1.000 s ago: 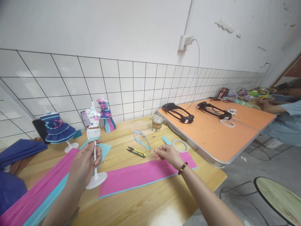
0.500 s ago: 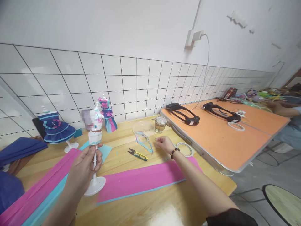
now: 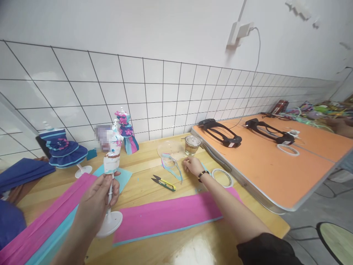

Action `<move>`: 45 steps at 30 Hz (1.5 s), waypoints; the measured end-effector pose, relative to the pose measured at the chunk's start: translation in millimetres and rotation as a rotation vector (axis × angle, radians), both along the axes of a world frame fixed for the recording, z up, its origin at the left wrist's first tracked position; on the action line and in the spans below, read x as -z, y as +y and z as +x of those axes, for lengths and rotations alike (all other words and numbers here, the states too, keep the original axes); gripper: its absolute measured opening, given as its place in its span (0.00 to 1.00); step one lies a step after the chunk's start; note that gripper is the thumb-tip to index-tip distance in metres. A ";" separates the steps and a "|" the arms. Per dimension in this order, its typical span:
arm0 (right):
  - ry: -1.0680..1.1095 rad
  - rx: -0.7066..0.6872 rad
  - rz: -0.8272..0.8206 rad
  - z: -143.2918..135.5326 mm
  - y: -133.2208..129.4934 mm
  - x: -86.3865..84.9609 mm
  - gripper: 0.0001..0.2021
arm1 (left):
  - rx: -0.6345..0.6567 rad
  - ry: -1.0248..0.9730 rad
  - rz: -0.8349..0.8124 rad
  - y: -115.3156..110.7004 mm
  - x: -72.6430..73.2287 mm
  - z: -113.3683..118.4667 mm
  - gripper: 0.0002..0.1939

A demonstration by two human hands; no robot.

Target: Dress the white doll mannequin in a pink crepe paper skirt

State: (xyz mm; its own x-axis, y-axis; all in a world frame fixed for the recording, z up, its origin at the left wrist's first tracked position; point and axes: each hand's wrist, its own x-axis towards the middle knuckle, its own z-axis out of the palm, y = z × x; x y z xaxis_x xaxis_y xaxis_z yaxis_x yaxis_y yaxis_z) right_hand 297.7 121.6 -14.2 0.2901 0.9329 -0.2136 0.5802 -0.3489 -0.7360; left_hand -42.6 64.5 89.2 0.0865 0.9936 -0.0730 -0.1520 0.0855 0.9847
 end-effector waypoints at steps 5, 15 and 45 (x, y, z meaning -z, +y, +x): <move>-0.096 -0.008 0.020 0.4 5.6 0.7 0.15 | -0.002 0.043 0.007 0.6 0.1 1.1 0.17; -0.212 -0.053 0.044 7.3 5.7 -3.6 0.15 | 0.013 0.042 0.019 2.5 8.0 -1.7 0.16; -0.490 -0.514 0.704 -121.0 -264.4 13.8 0.09 | -0.217 -0.116 0.206 -95.7 4.8 -45.0 0.11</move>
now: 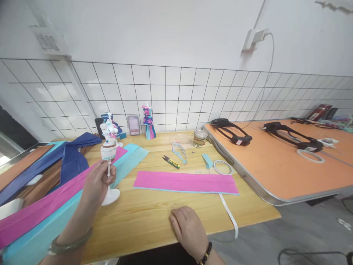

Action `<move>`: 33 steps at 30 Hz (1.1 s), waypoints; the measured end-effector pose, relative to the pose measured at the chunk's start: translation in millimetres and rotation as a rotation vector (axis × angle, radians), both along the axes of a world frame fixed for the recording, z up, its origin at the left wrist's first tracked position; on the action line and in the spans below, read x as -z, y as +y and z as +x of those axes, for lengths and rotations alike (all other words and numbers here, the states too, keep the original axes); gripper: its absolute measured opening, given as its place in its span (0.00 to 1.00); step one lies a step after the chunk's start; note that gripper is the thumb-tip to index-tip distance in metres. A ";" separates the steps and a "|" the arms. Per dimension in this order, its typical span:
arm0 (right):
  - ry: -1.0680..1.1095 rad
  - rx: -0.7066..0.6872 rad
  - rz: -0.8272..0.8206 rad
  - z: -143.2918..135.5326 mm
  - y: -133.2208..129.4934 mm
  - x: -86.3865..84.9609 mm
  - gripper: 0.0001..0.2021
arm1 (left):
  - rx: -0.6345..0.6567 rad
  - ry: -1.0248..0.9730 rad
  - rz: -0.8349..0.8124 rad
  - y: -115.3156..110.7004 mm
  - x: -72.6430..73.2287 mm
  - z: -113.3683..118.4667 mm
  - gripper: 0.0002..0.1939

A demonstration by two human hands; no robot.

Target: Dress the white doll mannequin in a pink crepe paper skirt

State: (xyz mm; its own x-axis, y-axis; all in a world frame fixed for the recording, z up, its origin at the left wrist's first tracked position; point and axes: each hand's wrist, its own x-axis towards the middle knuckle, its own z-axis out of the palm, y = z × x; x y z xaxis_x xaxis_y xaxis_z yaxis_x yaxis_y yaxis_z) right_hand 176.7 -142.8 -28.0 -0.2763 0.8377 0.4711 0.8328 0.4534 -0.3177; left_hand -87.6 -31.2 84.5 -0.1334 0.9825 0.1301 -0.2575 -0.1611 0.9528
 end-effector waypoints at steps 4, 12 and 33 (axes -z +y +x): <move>-0.021 -0.002 -0.025 0.8 -0.1 1.0 0.10 | 0.047 -0.065 0.002 -0.8 4.9 4.7 0.11; -0.001 0.000 -0.048 -1.4 -0.8 -0.8 0.11 | 0.183 -0.108 -0.025 13.3 5.9 11.5 0.14; 0.107 0.078 -0.313 -84.8 148.3 -17.5 0.22 | 0.507 -0.268 -0.406 34.9 80.2 7.7 0.10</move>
State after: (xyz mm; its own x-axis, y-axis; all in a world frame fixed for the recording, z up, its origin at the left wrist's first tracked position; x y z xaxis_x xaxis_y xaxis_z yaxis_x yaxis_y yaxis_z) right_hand 92.0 5.5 -10.5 -0.1684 0.9631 0.2100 0.8159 0.2557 -0.5186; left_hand -79.8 3.7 4.3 0.3780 0.8959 -0.2334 -0.4412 0.3960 0.8053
